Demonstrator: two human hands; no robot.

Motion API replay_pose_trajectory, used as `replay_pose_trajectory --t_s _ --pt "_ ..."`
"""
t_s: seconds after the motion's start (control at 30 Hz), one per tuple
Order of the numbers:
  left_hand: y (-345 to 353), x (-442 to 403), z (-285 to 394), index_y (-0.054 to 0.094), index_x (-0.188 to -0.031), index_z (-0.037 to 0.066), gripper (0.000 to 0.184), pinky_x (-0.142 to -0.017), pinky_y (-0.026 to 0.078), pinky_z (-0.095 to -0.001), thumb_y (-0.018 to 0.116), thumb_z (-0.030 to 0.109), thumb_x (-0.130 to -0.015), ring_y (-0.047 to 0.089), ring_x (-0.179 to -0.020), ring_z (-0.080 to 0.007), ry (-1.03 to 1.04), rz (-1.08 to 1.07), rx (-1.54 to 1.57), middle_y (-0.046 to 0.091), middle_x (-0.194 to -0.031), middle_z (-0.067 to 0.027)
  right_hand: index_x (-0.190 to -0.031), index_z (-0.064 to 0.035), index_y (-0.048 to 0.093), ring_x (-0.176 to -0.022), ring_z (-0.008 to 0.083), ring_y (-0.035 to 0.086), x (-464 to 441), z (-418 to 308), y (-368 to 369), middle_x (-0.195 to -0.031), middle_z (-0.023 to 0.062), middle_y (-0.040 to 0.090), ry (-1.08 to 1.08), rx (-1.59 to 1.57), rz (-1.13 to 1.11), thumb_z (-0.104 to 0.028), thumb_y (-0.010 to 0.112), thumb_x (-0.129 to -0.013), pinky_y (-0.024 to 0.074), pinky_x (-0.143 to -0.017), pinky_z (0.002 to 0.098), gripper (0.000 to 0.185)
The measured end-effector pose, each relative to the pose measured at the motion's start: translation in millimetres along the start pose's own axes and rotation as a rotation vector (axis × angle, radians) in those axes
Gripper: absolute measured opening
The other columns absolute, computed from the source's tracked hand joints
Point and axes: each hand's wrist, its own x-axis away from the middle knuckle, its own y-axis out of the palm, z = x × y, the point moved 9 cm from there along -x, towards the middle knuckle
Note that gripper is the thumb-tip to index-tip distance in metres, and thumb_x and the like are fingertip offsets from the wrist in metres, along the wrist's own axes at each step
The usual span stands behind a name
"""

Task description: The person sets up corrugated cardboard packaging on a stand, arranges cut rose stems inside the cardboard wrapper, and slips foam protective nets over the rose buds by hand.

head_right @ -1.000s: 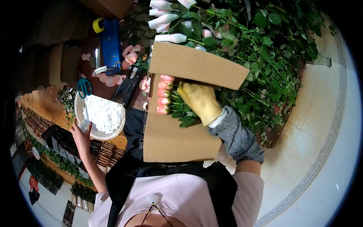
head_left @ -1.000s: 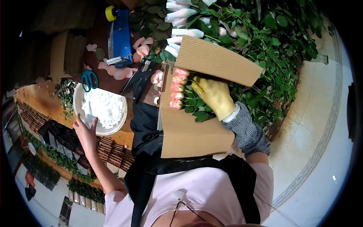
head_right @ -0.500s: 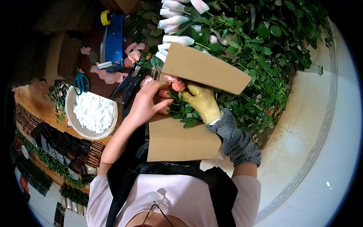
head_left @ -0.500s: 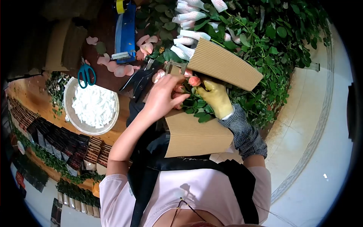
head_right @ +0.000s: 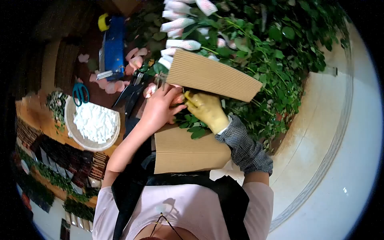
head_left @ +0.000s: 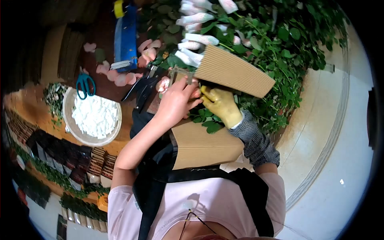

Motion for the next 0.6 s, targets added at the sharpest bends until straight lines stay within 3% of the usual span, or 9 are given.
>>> replay_pose_trajectory --t_s 0.07,0.17,0.27,0.3,0.37,0.4,0.5,0.53,0.6 --pt "15.4 0.8 -11.4 0.065 -0.108 0.001 0.034 -0.080 0.054 -0.0396 0.078 0.013 -0.078 0.066 -0.094 -0.0342 -0.098 -0.132 -0.093 0.064 -0.110 -0.0126 -0.097 -0.0116 0.068 -0.079 0.0301 0.066 -0.9 -1.8 7.1 -0.085 0.0090 0.069 0.027 0.098 -0.043 -0.021 0.071 -0.078 0.0527 -0.067 0.0441 0.021" --pt "0.8 -9.0 17.4 0.066 -0.104 0.000 0.030 -0.068 0.053 -0.0398 0.079 0.010 -0.079 0.066 -0.081 -0.0322 0.152 0.017 -0.238 0.066 -0.100 -0.0114 -0.095 -0.0113 0.071 -0.075 0.0309 0.067 -6.7 -0.6 -3.6 -0.083 0.0106 0.069 0.055 0.120 0.169 -0.022 0.069 -0.079 0.0540 -0.065 0.0446 0.019" --pt "13.7 -4.5 -20.5 0.065 -0.103 -0.001 0.030 -0.064 0.053 -0.0381 0.079 0.018 -0.085 0.068 -0.069 -0.0315 -0.304 -0.007 0.038 0.068 -0.079 -0.0148 -0.096 -0.0099 0.071 -0.071 0.0314 0.069 2.2 9.0 7.1 -0.078 0.0104 0.070 0.187 0.079 0.167 -0.021 0.067 -0.082 0.0559 -0.066 0.0448 0.019" --pt "6.6 -12.2 -5.0 0.066 -0.101 -0.003 0.025 -0.061 0.053 -0.0359 0.072 0.017 -0.089 0.068 -0.065 -0.0323 -0.151 0.073 -0.080 0.069 -0.076 -0.0188 -0.097 -0.0094 0.071 -0.069 0.0320 0.068 3.8 9.4 9.0 -0.075 0.0107 0.069 0.213 0.087 0.154 -0.021 0.067 -0.082 0.0559 -0.066 0.0454 0.019" --pt "9.4 -16.4 -8.0 0.069 -0.090 -0.001 0.024 -0.060 0.052 -0.0367 0.077 0.021 -0.086 0.066 -0.061 -0.0318 -0.247 0.080 -0.085 0.064 -0.065 -0.0141 -0.098 -0.0090 0.070 -0.066 0.0333 0.068 6.5 11.4 -5.7 -0.072 0.0117 0.069 0.205 -0.086 0.285 -0.022 0.066 -0.083 0.0555 -0.065 0.0469 0.020" --pt "9.4 -19.4 -4.1 0.069 -0.087 0.000 0.025 -0.058 0.050 -0.0378 0.077 0.024 -0.086 0.064 -0.059 -0.0346 -0.135 0.124 -0.212 0.062 -0.062 -0.0140 -0.101 -0.0094 0.069 -0.070 0.0338 0.069 5.4 18.1 4.4 -0.077 0.0137 0.071 0.324 -0.107 0.141 -0.021 0.066 -0.083 0.0553 -0.066 0.0480 0.022" --pt "11.4 -20.4 6.5 0.068 -0.085 0.002 0.026 -0.059 0.050 -0.0434 0.077 0.027 -0.086 0.061 -0.057 -0.0376 -0.060 0.125 -0.334 0.060 -0.060 -0.0146 -0.105 -0.0104 0.068 -0.076 0.0349 0.070 5.1 23.6 6.9 -0.085 0.0141 0.072 0.348 -0.167 0.164 -0.022 0.066 -0.085 0.0559 -0.069 0.0485 0.023" --pt "13.2 -18.5 -3.2 0.070 -0.089 0.002 0.025 -0.061 0.051 -0.0424 0.076 0.026 -0.086 0.063 -0.059 -0.0371 -0.185 0.072 -0.302 0.062 -0.062 -0.0143 -0.106 -0.0107 0.068 -0.077 0.0358 0.070 9.0 24.5 3.7 -0.086 0.0133 0.072 0.356 -0.216 0.218 -0.023 0.066 -0.085 0.0562 -0.071 0.0490 0.024" --pt "15.4 -8.9 -20.5 0.070 -0.097 0.001 0.026 -0.060 0.051 -0.0369 0.074 0.026 -0.088 0.065 -0.059 -0.0271 -0.192 0.148 -0.164 0.065 -0.065 -0.0136 -0.104 -0.0105 0.069 -0.076 0.0353 0.070 10.2 27.2 5.4 -0.086 0.0136 0.073 0.348 -0.257 0.264 -0.026 0.065 -0.086 0.0564 -0.071 0.0485 0.024"
